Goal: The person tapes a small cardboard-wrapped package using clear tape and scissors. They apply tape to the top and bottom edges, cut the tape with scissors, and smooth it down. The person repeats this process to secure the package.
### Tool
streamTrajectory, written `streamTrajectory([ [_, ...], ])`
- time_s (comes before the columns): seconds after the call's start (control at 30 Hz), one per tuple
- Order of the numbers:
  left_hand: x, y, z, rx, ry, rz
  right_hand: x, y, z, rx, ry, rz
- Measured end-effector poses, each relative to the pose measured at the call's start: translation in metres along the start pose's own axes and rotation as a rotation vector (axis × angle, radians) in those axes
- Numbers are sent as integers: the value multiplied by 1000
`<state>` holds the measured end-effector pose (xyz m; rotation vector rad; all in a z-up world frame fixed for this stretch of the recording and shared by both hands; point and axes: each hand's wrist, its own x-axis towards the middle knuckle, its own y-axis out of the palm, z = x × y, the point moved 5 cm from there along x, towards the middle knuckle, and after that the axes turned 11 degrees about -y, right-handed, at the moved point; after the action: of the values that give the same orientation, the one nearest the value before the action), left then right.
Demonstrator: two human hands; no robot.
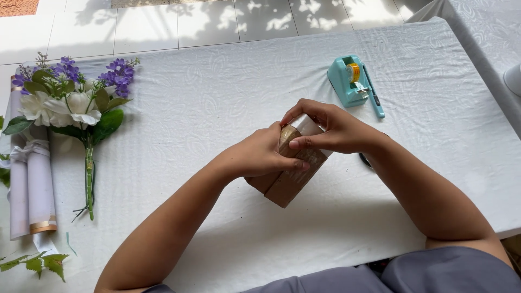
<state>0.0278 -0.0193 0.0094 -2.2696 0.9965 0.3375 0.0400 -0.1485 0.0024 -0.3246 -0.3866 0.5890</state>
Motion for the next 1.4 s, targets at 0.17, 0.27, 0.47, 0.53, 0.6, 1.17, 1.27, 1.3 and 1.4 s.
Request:
streamTrajectory([
  [0.17, -1, -4, 5, -61, 58, 22, 7, -2, -2, 107, 46, -101],
  [0.27, 0, -8, 7, -54, 85, 70, 6, -7, -11, 137, 51, -179],
  [0.47, 12, -11, 15, -87, -11, 40, 4, -20, -4, -22, 200, -176],
  [0.53, 16, -11, 21, -150, -31, 9, 3, -37, -2, -145, 249, -168],
  [0.6, 23, -17, 25, -380, -48, -74, -5, -79, -4, -498, 276, -365],
  [1.17, 38, -19, 50, -798, -284, -184, -48, -117, -92, -10, 861, -531],
  [1.27, 41, -20, 56, -790, -285, -180, -49, -122, -105, 58, 820, -533],
  [1.3, 43, -21, 57, -777, -280, -169, -50, -124, -107, 81, 784, -546],
  [1.4, 46, -21, 62, -779, -278, -159, -45, -117, -85, 135, 742, -558],
])
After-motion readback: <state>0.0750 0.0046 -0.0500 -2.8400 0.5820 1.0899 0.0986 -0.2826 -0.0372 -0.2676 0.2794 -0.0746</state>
